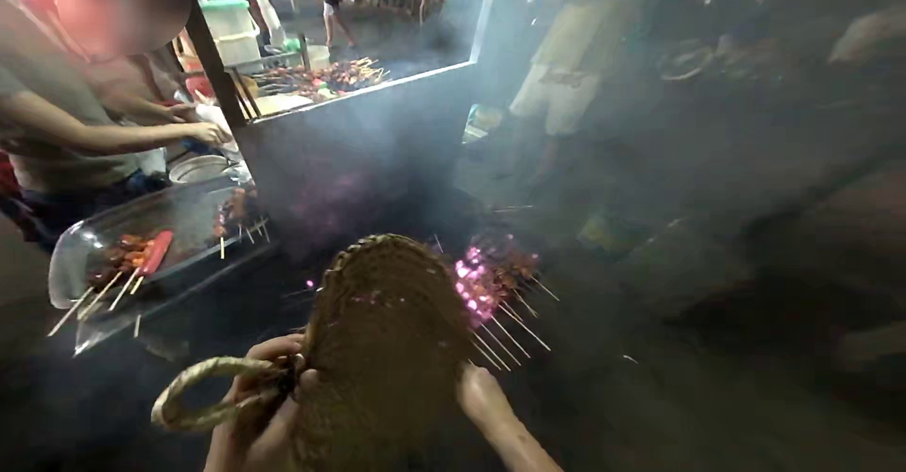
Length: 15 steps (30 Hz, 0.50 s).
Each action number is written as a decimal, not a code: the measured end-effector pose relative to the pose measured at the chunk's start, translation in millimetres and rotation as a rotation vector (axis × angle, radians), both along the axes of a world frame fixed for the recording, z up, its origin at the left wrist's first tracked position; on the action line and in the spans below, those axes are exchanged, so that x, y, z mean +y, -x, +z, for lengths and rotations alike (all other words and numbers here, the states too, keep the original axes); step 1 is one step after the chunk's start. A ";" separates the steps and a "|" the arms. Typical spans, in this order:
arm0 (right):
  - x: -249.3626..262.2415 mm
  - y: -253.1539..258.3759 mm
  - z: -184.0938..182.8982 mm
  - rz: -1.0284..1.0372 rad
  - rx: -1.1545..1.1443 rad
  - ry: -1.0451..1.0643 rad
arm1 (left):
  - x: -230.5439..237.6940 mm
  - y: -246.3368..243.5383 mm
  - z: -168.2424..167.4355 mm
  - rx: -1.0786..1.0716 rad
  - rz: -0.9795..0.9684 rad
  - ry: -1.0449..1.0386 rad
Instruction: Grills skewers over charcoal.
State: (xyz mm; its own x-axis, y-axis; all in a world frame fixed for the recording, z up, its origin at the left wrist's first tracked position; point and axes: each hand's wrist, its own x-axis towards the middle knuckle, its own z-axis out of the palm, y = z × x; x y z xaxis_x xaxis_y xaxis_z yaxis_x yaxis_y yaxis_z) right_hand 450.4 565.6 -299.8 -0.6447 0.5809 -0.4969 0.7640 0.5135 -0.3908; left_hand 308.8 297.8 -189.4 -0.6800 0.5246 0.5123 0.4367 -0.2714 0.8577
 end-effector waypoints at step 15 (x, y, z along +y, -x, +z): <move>10.9 3.7 -15.0 -0.094 -0.032 -0.068 | -23.0 8.6 41.9 0.057 -0.057 -0.010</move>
State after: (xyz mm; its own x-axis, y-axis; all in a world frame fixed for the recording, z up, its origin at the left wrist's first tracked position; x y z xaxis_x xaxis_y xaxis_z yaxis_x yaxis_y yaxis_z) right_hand 446.7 576.5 -314.8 -0.5705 0.6709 -0.4738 0.8213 0.4636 -0.3325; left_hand 300.1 274.8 -147.4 -0.6190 0.5559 0.5548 0.4685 -0.3056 0.8289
